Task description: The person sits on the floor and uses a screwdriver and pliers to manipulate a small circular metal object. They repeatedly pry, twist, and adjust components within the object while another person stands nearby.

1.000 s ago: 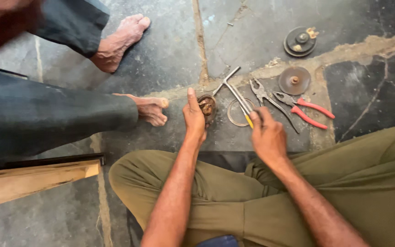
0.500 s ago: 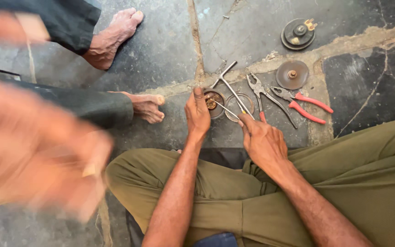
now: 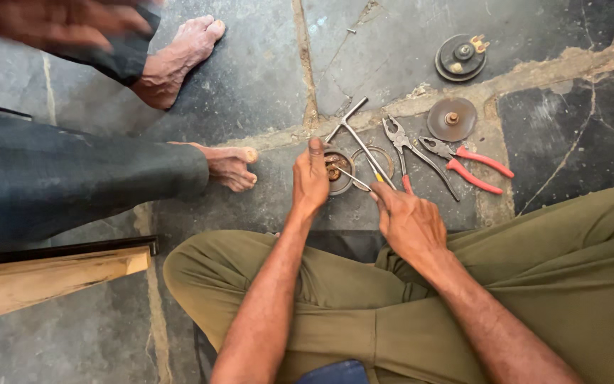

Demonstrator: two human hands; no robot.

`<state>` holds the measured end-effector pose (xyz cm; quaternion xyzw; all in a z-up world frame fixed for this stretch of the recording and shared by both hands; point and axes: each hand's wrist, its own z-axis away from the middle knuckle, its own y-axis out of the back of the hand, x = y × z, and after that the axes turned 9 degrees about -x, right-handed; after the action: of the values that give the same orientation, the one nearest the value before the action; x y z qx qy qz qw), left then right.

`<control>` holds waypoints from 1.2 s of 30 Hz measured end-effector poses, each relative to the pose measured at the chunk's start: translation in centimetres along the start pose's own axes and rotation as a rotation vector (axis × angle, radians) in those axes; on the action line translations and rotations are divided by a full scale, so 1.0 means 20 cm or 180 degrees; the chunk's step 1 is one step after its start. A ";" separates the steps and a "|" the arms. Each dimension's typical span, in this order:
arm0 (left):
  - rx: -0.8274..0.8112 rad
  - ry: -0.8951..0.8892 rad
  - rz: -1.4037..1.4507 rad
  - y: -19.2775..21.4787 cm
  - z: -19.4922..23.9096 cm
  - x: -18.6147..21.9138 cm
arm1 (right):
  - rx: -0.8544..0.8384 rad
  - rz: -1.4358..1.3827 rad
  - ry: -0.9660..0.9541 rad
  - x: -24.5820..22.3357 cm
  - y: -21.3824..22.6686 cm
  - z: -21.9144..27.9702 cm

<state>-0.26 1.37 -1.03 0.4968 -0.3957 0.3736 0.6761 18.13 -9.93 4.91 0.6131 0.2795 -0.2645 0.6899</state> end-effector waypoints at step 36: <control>-0.0330 -0.0327 -0.1175 0.02 0.06 0.13 | -0.0359 0.1651 0.0669 0.04 0.10 -0.01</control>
<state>0.11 0.54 1.67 0.5438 -0.3505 0.1965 0.7368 20.19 -9.63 5.71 0.6489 0.1976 0.0017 0.7348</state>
